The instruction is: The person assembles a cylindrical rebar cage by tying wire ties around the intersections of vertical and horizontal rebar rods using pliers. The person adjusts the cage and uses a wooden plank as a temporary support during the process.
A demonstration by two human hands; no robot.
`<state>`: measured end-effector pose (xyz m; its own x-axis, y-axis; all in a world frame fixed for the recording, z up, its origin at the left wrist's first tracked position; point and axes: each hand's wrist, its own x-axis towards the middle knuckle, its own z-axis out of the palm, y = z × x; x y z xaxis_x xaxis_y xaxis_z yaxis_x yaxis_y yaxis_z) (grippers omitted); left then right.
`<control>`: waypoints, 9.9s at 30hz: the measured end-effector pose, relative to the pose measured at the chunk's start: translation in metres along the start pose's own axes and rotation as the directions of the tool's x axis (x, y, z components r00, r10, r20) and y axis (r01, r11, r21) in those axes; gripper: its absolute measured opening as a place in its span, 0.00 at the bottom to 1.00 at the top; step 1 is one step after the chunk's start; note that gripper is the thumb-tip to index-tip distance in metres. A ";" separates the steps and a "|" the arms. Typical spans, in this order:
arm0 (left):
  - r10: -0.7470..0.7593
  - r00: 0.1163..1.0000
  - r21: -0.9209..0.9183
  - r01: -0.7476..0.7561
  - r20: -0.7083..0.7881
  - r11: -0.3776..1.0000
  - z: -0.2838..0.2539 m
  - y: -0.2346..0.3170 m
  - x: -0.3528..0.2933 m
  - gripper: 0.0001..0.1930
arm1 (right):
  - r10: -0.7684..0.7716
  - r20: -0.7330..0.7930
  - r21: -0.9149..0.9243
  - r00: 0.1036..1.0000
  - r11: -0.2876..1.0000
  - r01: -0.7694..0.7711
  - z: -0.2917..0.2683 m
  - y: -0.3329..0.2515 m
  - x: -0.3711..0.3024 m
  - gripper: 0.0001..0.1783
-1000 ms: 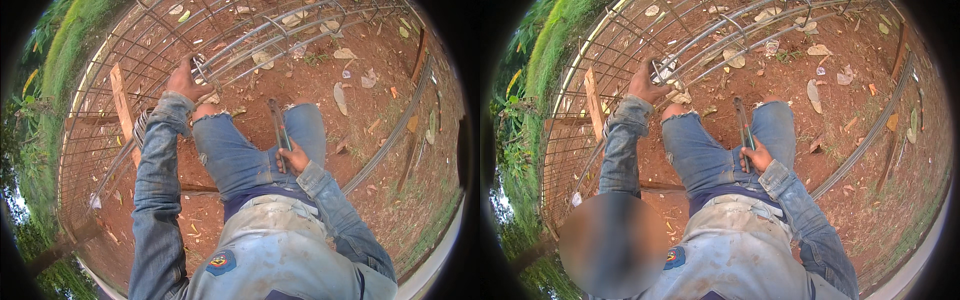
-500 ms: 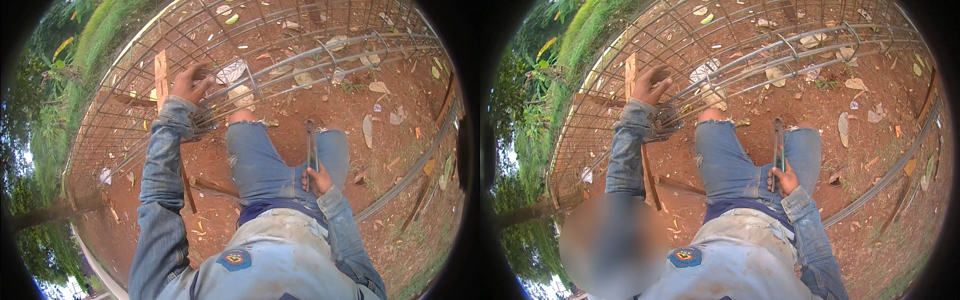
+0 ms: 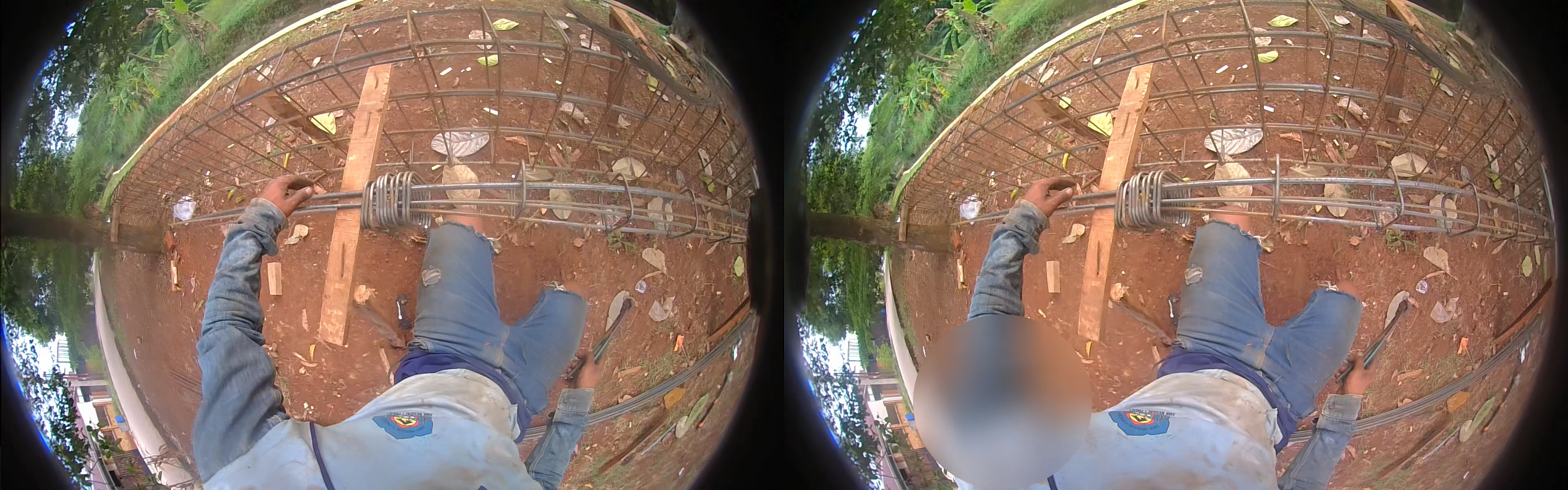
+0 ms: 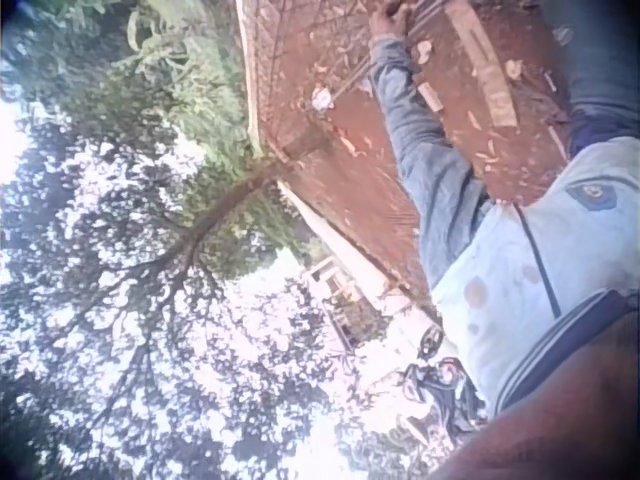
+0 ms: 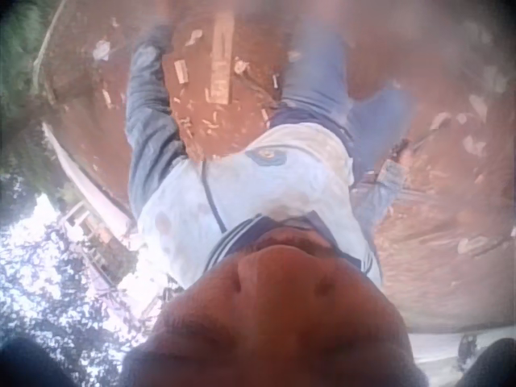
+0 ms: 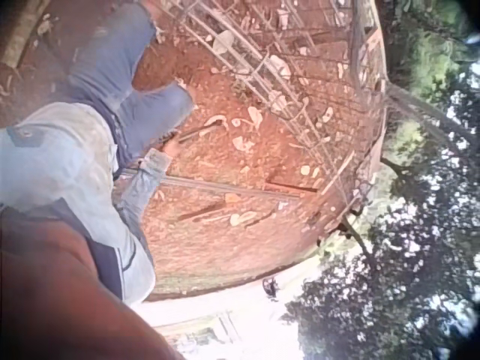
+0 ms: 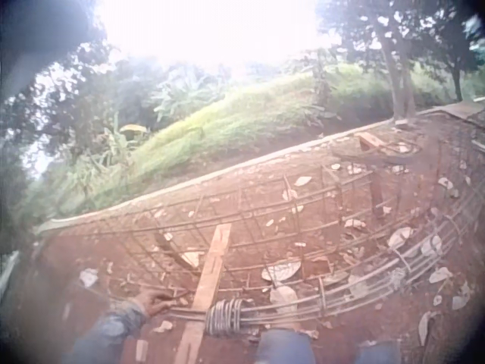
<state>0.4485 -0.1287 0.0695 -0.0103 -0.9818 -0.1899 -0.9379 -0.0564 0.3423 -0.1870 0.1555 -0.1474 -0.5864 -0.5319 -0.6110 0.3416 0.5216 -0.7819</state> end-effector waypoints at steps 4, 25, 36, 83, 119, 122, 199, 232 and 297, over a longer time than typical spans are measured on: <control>-0.029 0.983 -0.155 0.057 0.180 0.986 0.005 -0.004 0.002 0.21 | -0.206 -0.290 -0.604 0.935 0.797 -0.011 -0.076 0.014 0.097 0.27; 0.252 0.742 0.212 -0.150 -0.622 0.966 0.053 0.040 -0.046 0.10 | -0.638 0.013 -0.878 0.770 0.362 0.314 0.059 -0.022 0.164 0.35; -0.035 0.852 0.095 0.099 -0.522 0.991 0.048 0.038 -0.040 0.16 | -0.573 0.198 -0.619 0.796 0.556 0.555 0.109 0.004 0.102 0.18; -0.187 0.714 -0.321 -0.056 -0.675 0.946 0.071 0.023 -0.089 0.09 | -0.336 0.845 0.534 0.416 0.480 -0.697 0.355 -0.110 0.080 0.28; -0.133 0.985 -0.837 0.162 0.108 0.523 0.100 0.043 -0.082 0.24 | -0.641 0.767 0.307 0.001 0.366 -0.879 0.441 -0.174 -0.034 0.37; -0.148 0.986 -0.816 0.145 0.074 0.559 0.105 0.042 -0.078 0.23 | -0.674 0.739 0.341 0.007 0.364 -0.867 0.430 -0.168 -0.030 0.38; -0.155 0.914 -0.413 0.315 0.376 0.855 0.064 0.040 -0.313 0.21 | -0.522 0.798 0.462 0.303 0.205 -0.863 0.425 -0.184 -0.037 0.34; -0.277 0.960 -0.616 0.240 0.037 0.751 0.100 0.123 -0.148 0.22 | -0.456 0.782 0.556 0.425 0.203 -0.806 0.434 -0.186 -0.025 0.24; 0.601 0.754 0.126 -0.645 0.265 0.754 0.048 0.121 0.048 0.58 | -0.236 0.625 -0.779 0.744 -0.121 0.616 0.424 -0.239 -0.135 0.72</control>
<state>0.3181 -0.1739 0.0576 -0.6631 -0.7261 -0.1819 -0.7442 0.6132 0.2650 0.1220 -0.1807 0.0690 -0.0581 -0.9357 -0.3479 -0.9742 0.1292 -0.1849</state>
